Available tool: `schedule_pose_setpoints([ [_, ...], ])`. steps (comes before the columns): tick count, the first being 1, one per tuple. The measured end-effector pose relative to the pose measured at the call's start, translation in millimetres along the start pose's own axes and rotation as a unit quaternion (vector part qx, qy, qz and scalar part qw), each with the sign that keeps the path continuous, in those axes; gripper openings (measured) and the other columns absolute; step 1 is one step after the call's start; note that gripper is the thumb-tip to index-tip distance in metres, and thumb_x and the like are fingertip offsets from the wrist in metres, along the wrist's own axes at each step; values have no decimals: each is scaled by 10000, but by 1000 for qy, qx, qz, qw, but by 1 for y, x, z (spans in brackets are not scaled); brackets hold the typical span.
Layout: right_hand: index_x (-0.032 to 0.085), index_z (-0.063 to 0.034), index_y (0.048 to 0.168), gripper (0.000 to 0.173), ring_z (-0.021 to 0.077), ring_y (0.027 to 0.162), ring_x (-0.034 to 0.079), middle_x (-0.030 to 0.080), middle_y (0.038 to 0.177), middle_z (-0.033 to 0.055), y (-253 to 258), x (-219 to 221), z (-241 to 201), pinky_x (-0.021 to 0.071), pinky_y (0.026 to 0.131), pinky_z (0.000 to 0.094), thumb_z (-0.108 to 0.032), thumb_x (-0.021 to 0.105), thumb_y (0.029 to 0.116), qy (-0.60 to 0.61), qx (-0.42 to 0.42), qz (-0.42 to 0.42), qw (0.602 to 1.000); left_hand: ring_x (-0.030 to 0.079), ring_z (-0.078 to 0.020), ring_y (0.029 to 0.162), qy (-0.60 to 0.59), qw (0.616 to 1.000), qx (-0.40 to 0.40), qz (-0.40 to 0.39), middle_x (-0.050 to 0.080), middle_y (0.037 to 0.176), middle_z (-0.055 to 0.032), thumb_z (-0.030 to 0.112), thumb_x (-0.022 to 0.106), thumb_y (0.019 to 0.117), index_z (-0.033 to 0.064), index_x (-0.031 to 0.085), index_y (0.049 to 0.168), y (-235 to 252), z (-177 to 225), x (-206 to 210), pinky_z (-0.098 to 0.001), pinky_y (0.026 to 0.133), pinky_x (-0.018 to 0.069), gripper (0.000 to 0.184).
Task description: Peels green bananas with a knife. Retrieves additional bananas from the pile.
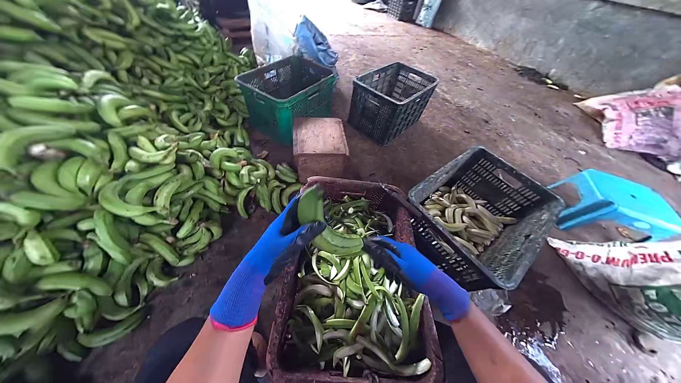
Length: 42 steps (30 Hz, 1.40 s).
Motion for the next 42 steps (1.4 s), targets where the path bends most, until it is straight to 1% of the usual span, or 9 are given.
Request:
schedule_pose_setpoints([
  [3, 588, -122, 1447, 505, 168, 1243, 621, 643, 1375, 92, -7, 0, -14, 492, 1078, 386, -375, 552, 1011, -15, -159, 75, 984, 631, -36, 978, -15, 999, -38, 31, 634, 1259, 7, 333, 487, 1034, 210, 332, 1576, 7, -12, -8, -219, 845, 534, 577],
  [9, 714, -128, 1286, 518, 329, 996, 703, 714, 1119, 188, -20, 11, -33, 577, 836, 507, -484, 605, 926, -168, -342, 183, 906, 651, -59, 818, -48, 997, -53, 37, 688, 1085, -7, 309, 370, 1089, 182, 494, 1469, 8, -13, 2, -214, 724, 556, 420],
  [13, 723, -114, 1272, 440, 417, 994, 696, 706, 1118, 222, -9, -6, -41, 565, 819, 600, -332, 662, 895, -203, -261, 301, 894, 616, -9, 1026, -26, 998, -62, 17, 643, 1233, -21, 184, 320, 1096, 81, 475, 1465, -4, -12, 22, -196, 905, 511, 413],
  [17, 506, -124, 1512, 516, 491, 1163, 613, 601, 1324, 284, 1, -56, -15, 474, 923, 706, -197, 601, 1010, -138, -62, 332, 931, 651, -38, 1008, -95, 991, -94, -1, 667, 1189, 1, 286, 407, 1075, 136, 502, 1451, -11, -6, 23, -206, 865, 552, 416],
  [23, 641, -139, 1389, 470, 199, 1129, 665, 687, 1257, 95, -16, -17, -16, 539, 983, 445, -325, 599, 959, -17, -183, 180, 966, 662, -72, 987, -10, 995, -25, 92, 655, 1262, -26, 210, 492, 1040, 146, 483, 1493, 2, -4, 4, -249, 848, 562, 457],
  [26, 665, -119, 1360, 530, 264, 1077, 686, 702, 1211, 143, -24, 10, -33, 551, 914, 486, -436, 618, 937, -38, -265, 120, 956, 626, -20, 1059, 123, 974, 38, 185, 617, 1338, -43, 241, 409, 1076, 101, 478, 1488, 3, -1, -2, -244, 928, 517, 441],
  [30, 661, -141, 1373, 474, 339, 1065, 686, 697, 1210, 167, -17, 7, -42, 543, 874, 573, -332, 626, 940, -91, -256, 119, 955, 622, 24, 957, 39, 987, 44, 152, 629, 1200, 19, 185, 338, 1064, 61, 390, 1501, -6, 0, 14, -172, 854, 531, 457],
  [36, 603, -189, 1442, 517, 467, 1074, 640, 634, 1233, 266, -6, -65, -25, 519, 843, 649, -254, 663, 933, -165, -161, 370, 900, 629, 24, 941, 54, 994, -98, -3, 646, 1162, -5, 211, 348, 1066, 35, 432, 1480, -22, -8, 50, -169, 846, 535, 457],
  [42, 649, -173, 1382, 479, 346, 1036, 676, 678, 1193, 163, -14, -19, -25, 540, 843, 606, -296, 665, 919, -79, -168, 224, 957, 628, -26, 987, -10, 990, -37, 136, 635, 1200, -14, 227, 283, 1103, 112, 379, 1531, -2, -20, 24, -231, 872, 535, 453],
])
Point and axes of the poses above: each hand's wrist, its own y-axis towards the middle knuckle, its own x-axis out of the palm, z = x × y, the point moved 5 cm from there along y, towards the middle knuckle
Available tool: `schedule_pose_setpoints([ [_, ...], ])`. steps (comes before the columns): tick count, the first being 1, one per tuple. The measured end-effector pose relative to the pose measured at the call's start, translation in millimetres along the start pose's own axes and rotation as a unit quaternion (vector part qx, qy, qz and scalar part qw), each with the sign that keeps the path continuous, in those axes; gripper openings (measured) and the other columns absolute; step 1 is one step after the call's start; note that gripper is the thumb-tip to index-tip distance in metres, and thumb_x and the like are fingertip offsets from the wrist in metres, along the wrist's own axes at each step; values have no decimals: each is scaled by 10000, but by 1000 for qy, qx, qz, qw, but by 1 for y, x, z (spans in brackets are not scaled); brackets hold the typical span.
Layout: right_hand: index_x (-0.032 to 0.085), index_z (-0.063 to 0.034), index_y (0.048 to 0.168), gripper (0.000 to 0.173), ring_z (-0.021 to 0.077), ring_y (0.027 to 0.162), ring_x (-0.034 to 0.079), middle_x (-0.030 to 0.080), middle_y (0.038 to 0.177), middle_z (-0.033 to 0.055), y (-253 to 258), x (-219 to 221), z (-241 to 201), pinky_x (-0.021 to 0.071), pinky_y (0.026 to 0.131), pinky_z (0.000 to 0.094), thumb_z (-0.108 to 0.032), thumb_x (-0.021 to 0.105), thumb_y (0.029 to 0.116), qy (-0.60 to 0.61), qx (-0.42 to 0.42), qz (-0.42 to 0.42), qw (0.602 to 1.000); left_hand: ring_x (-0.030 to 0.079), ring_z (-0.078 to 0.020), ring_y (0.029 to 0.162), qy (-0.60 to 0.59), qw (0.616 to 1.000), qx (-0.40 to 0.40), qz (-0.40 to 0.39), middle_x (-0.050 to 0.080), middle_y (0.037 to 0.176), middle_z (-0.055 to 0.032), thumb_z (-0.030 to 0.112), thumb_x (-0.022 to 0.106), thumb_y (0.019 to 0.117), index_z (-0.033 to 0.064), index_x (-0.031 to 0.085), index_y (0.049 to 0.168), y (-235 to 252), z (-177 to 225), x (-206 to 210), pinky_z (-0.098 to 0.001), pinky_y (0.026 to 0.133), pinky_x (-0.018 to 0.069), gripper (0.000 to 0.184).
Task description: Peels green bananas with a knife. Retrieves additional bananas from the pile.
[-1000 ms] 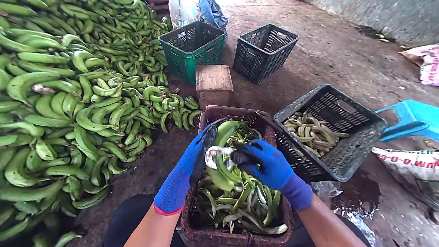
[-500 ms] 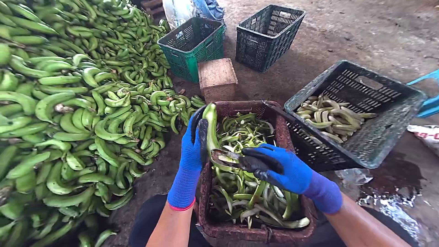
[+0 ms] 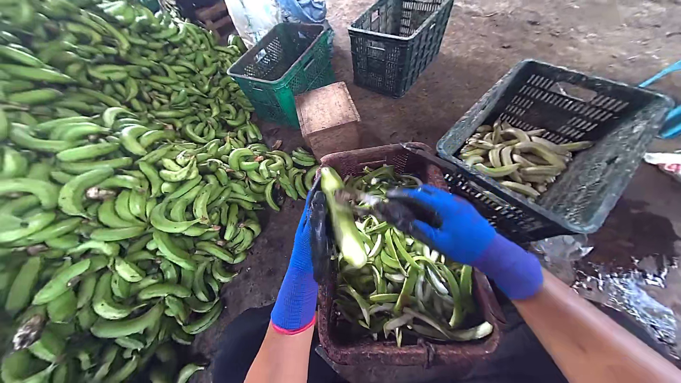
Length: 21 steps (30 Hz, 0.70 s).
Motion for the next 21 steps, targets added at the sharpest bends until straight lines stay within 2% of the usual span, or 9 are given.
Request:
schedule_pose_setpoints([
  [3, 664, -187, 1369, 497, 320, 1032, 688, 695, 1186, 152, -12, 22, -14, 548, 848, 569, -421, 625, 933, 30, -44, -74, 996, 634, -6, 1012, -28, 987, 121, 101, 611, 1240, -5, 176, 322, 1086, 55, 303, 1538, 2, 12, -5, -209, 892, 543, 469],
  [6, 682, -159, 1343, 518, 296, 1002, 694, 707, 1153, 131, -14, 22, -21, 562, 810, 533, -423, 637, 899, 31, -114, -59, 991, 594, 25, 1103, -26, 964, 220, 149, 552, 1316, -9, 155, 369, 1064, -20, 190, 1547, 3, 15, -11, -197, 949, 517, 545],
  [8, 700, -158, 1315, 499, 290, 984, 701, 719, 1124, 124, -11, 20, -23, 569, 787, 517, -428, 627, 902, 7, -144, -37, 989, 602, 28, 1100, -46, 963, 224, 145, 569, 1292, 24, 153, 374, 1068, -18, 182, 1543, 0, 16, -8, -198, 949, 523, 541],
  [11, 709, -184, 1316, 460, 328, 942, 689, 699, 1080, 153, 5, 7, -20, 565, 770, 542, -343, 676, 885, -35, -147, 2, 988, 621, 42, 1000, -97, 991, 91, 34, 627, 1155, 99, 170, 334, 1053, 93, 302, 1503, -10, 11, 3, -171, 869, 537, 457],
  [13, 680, -195, 1357, 505, 397, 987, 664, 678, 1117, 200, 20, -11, -5, 533, 800, 602, -290, 701, 861, -62, -122, 52, 989, 631, 23, 930, -41, 994, -16, -102, 655, 1076, 42, 169, 352, 1054, 57, 433, 1421, -18, 8, 10, -182, 833, 546, 392],
  [15, 637, -201, 1408, 503, 427, 1043, 645, 659, 1173, 226, 32, -31, 13, 511, 840, 629, -304, 659, 916, -84, -69, 83, 991, 609, 9, 1033, 85, 964, -65, -242, 622, 1245, -51, 208, 382, 1065, 8, 398, 1497, -25, 8, 22, -197, 927, 509, 476],
  [16, 614, -212, 1433, 503, 423, 1065, 635, 645, 1198, 225, 34, -36, 18, 504, 858, 626, -306, 639, 939, -87, -43, 86, 992, 606, -8, 1073, 118, 955, -69, -264, 608, 1300, -77, 245, 389, 1065, 16, 385, 1519, -24, 5, 26, -214, 955, 503, 509],
  [19, 649, -159, 1377, 496, 385, 1051, 645, 661, 1165, 194, 23, -18, 9, 523, 870, 612, -305, 667, 903, -63, -55, 64, 994, 607, -49, 1045, 95, 989, -40, -107, 609, 1277, -116, 172, 365, 1073, 6, 400, 1499, -5, -5, 16, -248, 930, 505, 458],
  [21, 680, -173, 1351, 507, 366, 1020, 662, 678, 1136, 179, 9, 7, -6, 539, 847, 585, -349, 693, 876, -49, -97, 16, 994, 590, -42, 1065, -32, 999, 13, 16, 582, 1293, -80, 143, 290, 1064, 21, 313, 1528, 9, -11, 1, -236, 915, 502, 480],
])
Point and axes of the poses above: each hand's wrist, its own y-axis towards the middle knuckle, its own x-axis out of the palm, z = x × y, the point moved 5 cm from there along y, towards the middle knuckle
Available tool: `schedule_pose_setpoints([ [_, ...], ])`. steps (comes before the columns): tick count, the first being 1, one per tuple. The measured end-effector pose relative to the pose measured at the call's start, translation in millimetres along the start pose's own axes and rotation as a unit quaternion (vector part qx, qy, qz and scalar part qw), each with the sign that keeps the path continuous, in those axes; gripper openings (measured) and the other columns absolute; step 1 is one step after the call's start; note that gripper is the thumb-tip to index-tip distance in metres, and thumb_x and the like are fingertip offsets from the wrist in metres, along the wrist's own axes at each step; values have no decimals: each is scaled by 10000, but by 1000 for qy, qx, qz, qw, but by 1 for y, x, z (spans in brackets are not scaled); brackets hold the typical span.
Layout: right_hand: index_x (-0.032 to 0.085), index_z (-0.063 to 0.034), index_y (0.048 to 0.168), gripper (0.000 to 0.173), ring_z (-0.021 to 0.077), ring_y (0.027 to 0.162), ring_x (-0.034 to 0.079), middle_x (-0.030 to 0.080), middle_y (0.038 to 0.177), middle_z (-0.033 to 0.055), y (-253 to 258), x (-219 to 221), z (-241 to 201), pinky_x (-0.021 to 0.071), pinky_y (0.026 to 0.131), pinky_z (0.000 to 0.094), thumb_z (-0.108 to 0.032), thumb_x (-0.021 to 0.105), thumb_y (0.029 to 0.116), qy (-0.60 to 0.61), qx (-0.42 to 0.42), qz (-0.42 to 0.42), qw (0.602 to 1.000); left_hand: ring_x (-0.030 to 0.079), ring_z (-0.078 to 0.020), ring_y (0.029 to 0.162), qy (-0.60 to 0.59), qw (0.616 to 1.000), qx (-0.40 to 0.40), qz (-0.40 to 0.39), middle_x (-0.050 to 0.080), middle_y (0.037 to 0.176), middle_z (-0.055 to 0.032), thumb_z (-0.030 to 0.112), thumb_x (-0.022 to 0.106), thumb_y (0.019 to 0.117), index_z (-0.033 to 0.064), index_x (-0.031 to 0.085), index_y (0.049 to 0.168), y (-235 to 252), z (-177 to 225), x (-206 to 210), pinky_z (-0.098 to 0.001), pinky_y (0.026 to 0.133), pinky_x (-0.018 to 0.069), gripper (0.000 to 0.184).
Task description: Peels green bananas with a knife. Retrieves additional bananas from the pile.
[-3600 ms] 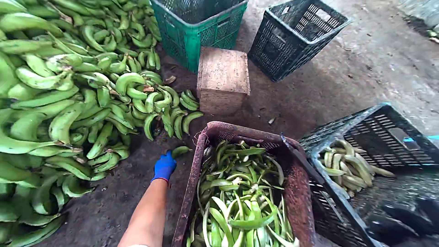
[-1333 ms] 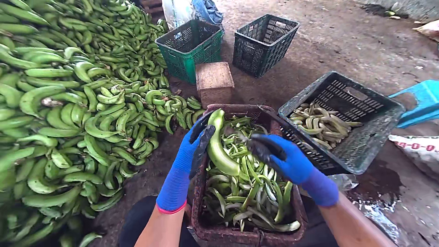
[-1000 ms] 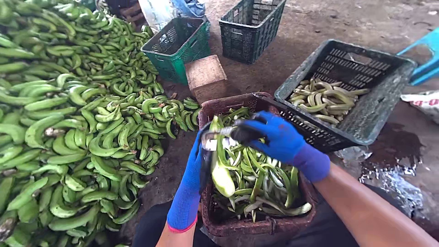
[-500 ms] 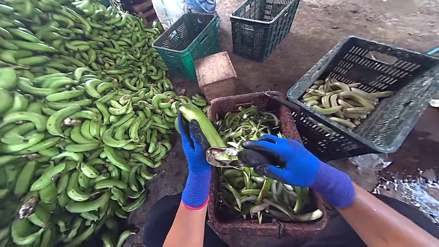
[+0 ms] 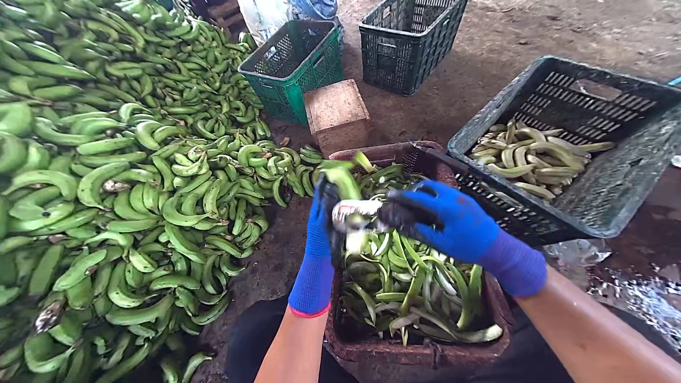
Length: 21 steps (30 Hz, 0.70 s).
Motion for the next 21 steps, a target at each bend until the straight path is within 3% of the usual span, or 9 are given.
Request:
schedule_pose_setpoints([
  [2, 700, -183, 1331, 509, 357, 1026, 672, 692, 1135, 176, -5, 13, -13, 546, 842, 557, -432, 664, 889, 2, -38, -23, 999, 645, -71, 1006, -79, 991, 45, 102, 617, 1214, -45, 214, 284, 1100, 79, 303, 1523, 8, 7, -6, -269, 861, 559, 444],
  [4, 719, -190, 1303, 498, 345, 991, 674, 695, 1093, 162, -1, 12, -14, 552, 813, 537, -460, 643, 891, -4, -60, -7, 998, 674, -100, 981, -109, 984, 67, 124, 632, 1185, -33, 243, 293, 1111, 117, 301, 1511, 5, 15, -3, -294, 835, 588, 419],
  [6, 707, -171, 1319, 489, 373, 1010, 673, 691, 1113, 188, 6, 3, -7, 547, 834, 567, -377, 670, 878, -2, -50, 6, 999, 672, -74, 981, -128, 989, 54, 56, 661, 1162, -3, 229, 305, 1090, 124, 368, 1471, -1, 13, 5, -259, 823, 582, 401],
  [9, 648, -182, 1388, 494, 370, 1059, 652, 659, 1193, 187, 13, -15, 21, 526, 865, 594, -304, 678, 910, 0, 18, 9, 1000, 602, 36, 965, -3, 993, -30, -113, 627, 1116, 22, 138, 322, 1066, 30, 422, 1440, -20, 9, 24, -171, 874, 514, 402],
  [12, 612, -176, 1426, 433, 349, 1091, 646, 657, 1230, 173, 15, -24, 41, 510, 910, 598, -267, 584, 1003, 15, 78, 19, 997, 595, -40, 1131, 120, 947, -90, -284, 590, 1339, -122, 218, 386, 1067, -2, 379, 1518, -33, 3, 48, -239, 1003, 484, 502],
  [14, 621, -165, 1412, 440, 335, 1093, 650, 662, 1230, 156, 11, -20, 37, 513, 907, 596, -273, 575, 987, 19, 80, 13, 997, 601, -96, 1109, 128, 966, -94, -203, 606, 1304, -163, 184, 376, 1081, -16, 426, 1486, -24, -4, 45, -282, 984, 482, 454],
  [16, 640, -178, 1392, 473, 349, 1067, 657, 669, 1193, 157, 4, -9, 22, 525, 871, 604, -348, 615, 952, 13, 63, -8, 998, 605, -56, 954, 38, 996, -67, -53, 628, 1118, -77, 173, 313, 1098, 11, 485, 1401, -8, -10, 26, -238, 856, 513, 384],
  [18, 676, -200, 1359, 509, 345, 993, 669, 684, 1113, 152, -4, 3, 7, 542, 802, 574, -443, 612, 916, 0, 19, -6, 1000, 655, -64, 866, -115, 990, -42, 72, 662, 1036, -19, 287, 304, 1112, 107, 504, 1347, 5, -12, 9, -252, 741, 569, 358],
  [21, 711, -218, 1318, 499, 327, 978, 674, 700, 1085, 141, -9, 12, -6, 552, 794, 532, -479, 618, 903, -13, -33, 5, 999, 631, -72, 1034, -133, 974, 26, 182, 605, 1223, -43, 330, 297, 1121, 119, 351, 1516, 10, 2, -1, -279, 893, 544, 451],
])
Point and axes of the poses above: each hand's wrist, its own y-axis towards the middle knuckle, its own x-axis out of the palm, z = x × y, the point moved 5 cm from there along y, towards the middle knuckle
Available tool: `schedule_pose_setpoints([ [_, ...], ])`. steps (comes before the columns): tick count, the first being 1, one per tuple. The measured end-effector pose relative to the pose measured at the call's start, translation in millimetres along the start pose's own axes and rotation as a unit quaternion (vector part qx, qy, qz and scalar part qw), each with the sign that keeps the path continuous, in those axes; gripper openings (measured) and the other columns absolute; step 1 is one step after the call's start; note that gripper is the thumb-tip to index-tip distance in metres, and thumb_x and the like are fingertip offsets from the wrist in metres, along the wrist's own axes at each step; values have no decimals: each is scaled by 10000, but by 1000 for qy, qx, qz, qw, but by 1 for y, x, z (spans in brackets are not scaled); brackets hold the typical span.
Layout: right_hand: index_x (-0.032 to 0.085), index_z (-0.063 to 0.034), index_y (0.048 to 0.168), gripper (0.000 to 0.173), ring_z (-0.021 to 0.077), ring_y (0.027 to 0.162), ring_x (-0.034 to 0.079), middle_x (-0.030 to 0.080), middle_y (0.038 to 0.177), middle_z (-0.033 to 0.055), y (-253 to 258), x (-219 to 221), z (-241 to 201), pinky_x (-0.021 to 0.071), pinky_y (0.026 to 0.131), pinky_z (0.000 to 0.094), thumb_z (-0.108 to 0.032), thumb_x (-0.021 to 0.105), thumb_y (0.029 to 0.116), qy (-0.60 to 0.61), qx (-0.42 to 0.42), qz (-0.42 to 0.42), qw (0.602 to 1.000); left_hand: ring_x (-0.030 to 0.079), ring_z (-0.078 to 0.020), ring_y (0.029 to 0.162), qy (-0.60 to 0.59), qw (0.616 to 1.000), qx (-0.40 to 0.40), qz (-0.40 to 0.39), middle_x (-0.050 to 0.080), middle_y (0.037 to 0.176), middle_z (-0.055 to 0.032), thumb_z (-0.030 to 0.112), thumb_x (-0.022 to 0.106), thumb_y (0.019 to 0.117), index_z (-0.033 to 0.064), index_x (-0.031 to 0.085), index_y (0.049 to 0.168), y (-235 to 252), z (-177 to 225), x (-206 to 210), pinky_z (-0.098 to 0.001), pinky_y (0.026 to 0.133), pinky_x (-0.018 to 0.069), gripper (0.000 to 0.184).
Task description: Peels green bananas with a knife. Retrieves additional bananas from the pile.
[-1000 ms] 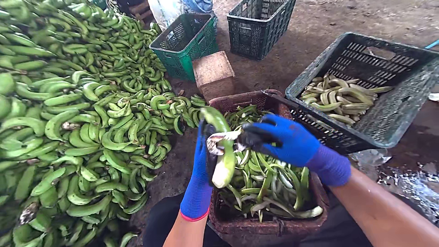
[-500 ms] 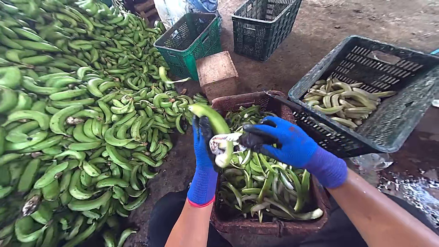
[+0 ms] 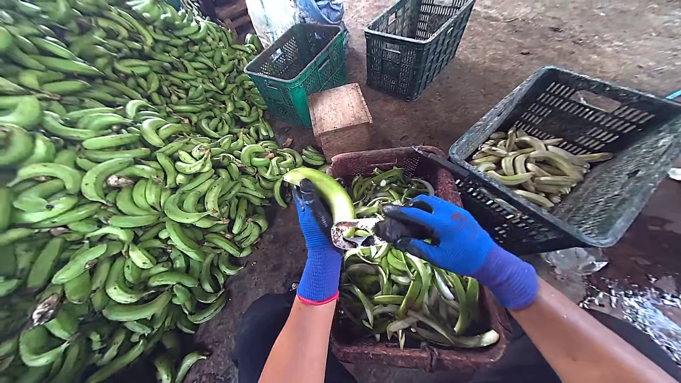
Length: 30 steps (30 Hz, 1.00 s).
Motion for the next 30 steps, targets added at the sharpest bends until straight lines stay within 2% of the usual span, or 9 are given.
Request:
schedule_pose_setpoints([
  [6, 643, -208, 1399, 509, 342, 1030, 652, 654, 1177, 161, 14, -26, 28, 535, 825, 576, -366, 655, 915, 18, 70, 4, 997, 637, 14, 948, 42, 982, -21, -182, 662, 1052, 49, 202, 301, 1099, 100, 519, 1365, -28, 9, 19, -196, 843, 553, 359],
  [9, 642, -183, 1395, 476, 274, 1078, 661, 674, 1218, 110, 19, -32, 47, 528, 904, 559, -400, 570, 978, 59, 82, -19, 995, 613, 35, 913, 182, 906, -105, -368, 655, 1038, 9, 187, 356, 1078, 16, 538, 1335, -44, 4, 27, -175, 850, 526, 359],
  [12, 643, -187, 1394, 466, 213, 1165, 661, 692, 1290, 63, 21, -27, 52, 503, 1018, 519, -459, 469, 1058, 95, 123, -33, 987, 585, 1, 1087, 262, 815, -141, -497, 602, 1287, -112, 238, 388, 1071, -40, 401, 1487, -62, -10, 37, -196, 968, 480, 501],
  [14, 634, -162, 1397, 410, 232, 1179, 657, 687, 1298, 88, 21, -24, 49, 495, 1032, 524, -355, 476, 1071, 99, 129, -25, 986, 594, -95, 1134, 279, 847, -147, -429, 596, 1326, -168, 215, 395, 1077, -24, 412, 1493, -55, -19, 35, -277, 999, 478, 480],
  [16, 640, -153, 1382, 405, 250, 1136, 665, 687, 1268, 100, 19, -18, 41, 519, 981, 540, -294, 578, 1007, 93, 128, -13, 987, 623, -113, 1012, 226, 923, -141, -276, 641, 1179, -124, 222, 383, 1096, 16, 491, 1425, -35, -23, 23, -298, 900, 525, 402],
  [18, 655, -160, 1365, 505, 317, 1072, 671, 685, 1210, 132, 12, -9, 27, 538, 885, 593, -354, 688, 900, 61, 110, -2, 992, 645, -77, 816, 60, 980, -125, -141, 658, 950, -34, 250, 361, 1107, 77, 558, 1275, -14, -25, 11, -257, 717, 562, 311],
  [20, 678, -178, 1352, 569, 351, 1000, 671, 686, 1132, 155, 5, 0, 14, 545, 801, 584, -448, 702, 852, 21, 66, 21, 997, 681, -104, 815, -109, 983, -131, -70, 681, 925, -19, 340, 368, 1105, 129, 581, 1197, -4, -21, 6, -289, 695, 589, 313],
  [26, 729, -164, 1285, 533, 397, 1016, 666, 695, 1140, 191, 7, -2, 1, 531, 808, 578, -432, 719, 824, -50, 8, 121, 991, 708, -123, 872, -253, 956, -143, -33, 703, 921, -24, 419, 315, 1101, 139, 623, 1097, -1, -12, 5, -314, 741, 603, 415],
  [30, 692, -146, 1333, 565, 398, 1023, 667, 673, 1174, 211, 11, -9, 1, 544, 799, 580, -416, 705, 837, -37, 46, 90, 994, 696, -135, 968, -249, 960, -86, -88, 700, 1036, -31, 389, 306, 1109, 143, 607, 1183, -4, -1, 10, -329, 809, 599, 395],
])
Point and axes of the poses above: each hand's wrist, its own y-axis towards the middle knuckle, its own x-axis out of the palm, z = x × y, the point moved 5 cm from there along y, towards the middle knuckle
